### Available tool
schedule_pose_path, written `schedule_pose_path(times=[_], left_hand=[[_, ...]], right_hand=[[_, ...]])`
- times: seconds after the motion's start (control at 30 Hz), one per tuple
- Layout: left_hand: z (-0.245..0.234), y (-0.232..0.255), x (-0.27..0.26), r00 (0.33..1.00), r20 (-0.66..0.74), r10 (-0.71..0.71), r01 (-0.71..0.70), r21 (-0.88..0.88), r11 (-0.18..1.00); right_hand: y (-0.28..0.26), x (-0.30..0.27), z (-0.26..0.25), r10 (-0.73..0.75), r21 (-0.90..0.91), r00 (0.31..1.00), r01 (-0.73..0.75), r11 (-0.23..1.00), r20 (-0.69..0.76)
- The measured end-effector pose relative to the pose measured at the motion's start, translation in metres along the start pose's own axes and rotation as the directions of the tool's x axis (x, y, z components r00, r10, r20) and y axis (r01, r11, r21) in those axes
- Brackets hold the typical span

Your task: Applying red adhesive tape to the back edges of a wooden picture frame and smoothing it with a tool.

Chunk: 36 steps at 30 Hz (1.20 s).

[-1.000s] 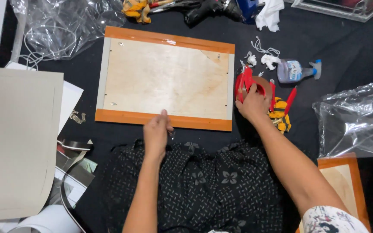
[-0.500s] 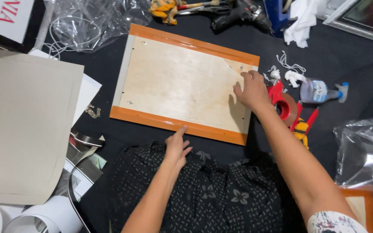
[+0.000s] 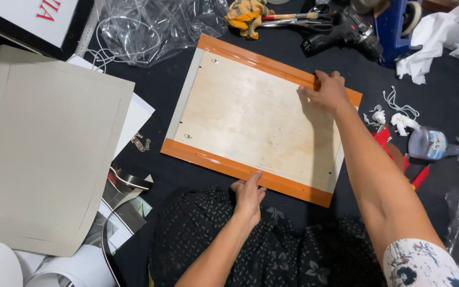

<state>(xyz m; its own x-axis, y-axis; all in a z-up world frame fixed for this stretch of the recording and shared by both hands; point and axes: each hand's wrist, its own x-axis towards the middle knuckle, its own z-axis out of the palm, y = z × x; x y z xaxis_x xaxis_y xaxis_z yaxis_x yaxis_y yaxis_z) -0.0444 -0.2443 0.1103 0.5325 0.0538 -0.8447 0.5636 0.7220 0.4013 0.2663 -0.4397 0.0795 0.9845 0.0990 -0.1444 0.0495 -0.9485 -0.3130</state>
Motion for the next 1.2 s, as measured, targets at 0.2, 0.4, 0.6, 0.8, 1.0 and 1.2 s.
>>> schedule_pose_path(times=[0.2, 0.4, 0.6, 0.8, 1.0, 1.2], left_hand=[[0.002, -0.001, -0.005, 0.987, -0.119, 0.104, -0.087, 0.135, 0.987], [0.007, 0.014, -0.027, 0.946, -0.196, 0.260, -0.219, 0.208, 0.953], [0.014, 0.033, -0.048, 0.799, -0.235, 0.553, -0.492, 0.273, 0.827], [-0.028, 0.077, -0.066, 0.668, -0.058, 0.742, -0.741, 0.040, 0.670], [-0.071, 0.103, -0.060, 0.653, 0.117, 0.748, -0.756, 0.165, 0.634], [-0.077, 0.112, -0.057, 0.595, 0.083, 0.799, -0.793, 0.222, 0.567]], right_hand=[[0.003, -0.011, -0.007, 0.055, 0.043, 0.998, -0.054, 0.998, -0.030], [0.003, -0.039, -0.017, 0.088, 0.066, 0.995, -0.084, 0.994, -0.050], [-0.007, -0.084, -0.052, 0.135, 0.196, 0.986, -0.115, 0.974, -0.094], [-0.056, -0.222, -0.136, 0.249, 0.212, 0.968, -0.242, 0.947, -0.009], [-0.034, -0.301, -0.109, 0.315, 0.338, 0.945, -0.327, 0.883, 0.091], [-0.027, -0.274, -0.071, 0.228, 0.408, 0.972, -0.229, 0.884, 0.053]])
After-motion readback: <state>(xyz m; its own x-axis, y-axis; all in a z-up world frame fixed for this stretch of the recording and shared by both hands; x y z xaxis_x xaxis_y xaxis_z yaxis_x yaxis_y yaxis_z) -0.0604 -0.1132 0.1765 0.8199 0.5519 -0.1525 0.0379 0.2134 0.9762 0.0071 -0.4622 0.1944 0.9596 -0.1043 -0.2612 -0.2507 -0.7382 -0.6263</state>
